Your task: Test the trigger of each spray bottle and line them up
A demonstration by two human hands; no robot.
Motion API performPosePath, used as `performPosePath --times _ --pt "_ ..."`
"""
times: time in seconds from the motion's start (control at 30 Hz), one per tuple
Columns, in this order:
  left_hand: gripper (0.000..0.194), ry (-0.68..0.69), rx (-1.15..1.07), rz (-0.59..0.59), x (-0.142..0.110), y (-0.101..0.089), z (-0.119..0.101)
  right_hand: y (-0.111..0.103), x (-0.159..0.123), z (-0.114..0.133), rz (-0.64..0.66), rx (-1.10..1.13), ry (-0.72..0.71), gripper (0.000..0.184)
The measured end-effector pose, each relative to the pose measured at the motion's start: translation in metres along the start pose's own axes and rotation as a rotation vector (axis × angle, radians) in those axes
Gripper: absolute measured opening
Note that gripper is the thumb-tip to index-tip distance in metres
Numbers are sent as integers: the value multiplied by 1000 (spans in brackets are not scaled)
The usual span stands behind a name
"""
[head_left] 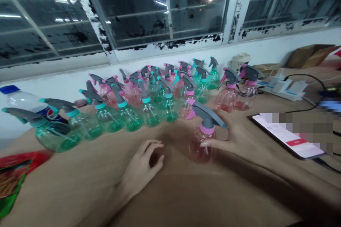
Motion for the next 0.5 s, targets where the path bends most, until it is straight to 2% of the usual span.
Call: performPosePath --times 0.07,0.2,0.33,0.5 --pt "23 67 35 -5 6 14 7 9 0 -3 64 100 39 59" --pt "36 151 117 37 12 37 8 27 -1 2 156 219 100 28" --pt "46 191 171 120 9 47 7 36 2 7 168 280 147 25" --pt "48 210 218 148 6 48 8 37 13 5 94 230 166 22"
Point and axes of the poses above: each hand's wrist, its own x-axis towards the middle knuckle, its own y-axis out of the palm, z = x × y, the point moved 9 cm from there along x, towards the middle knuckle, and after that the axes turned 15 degrees about -z, right-handed, at the moved point
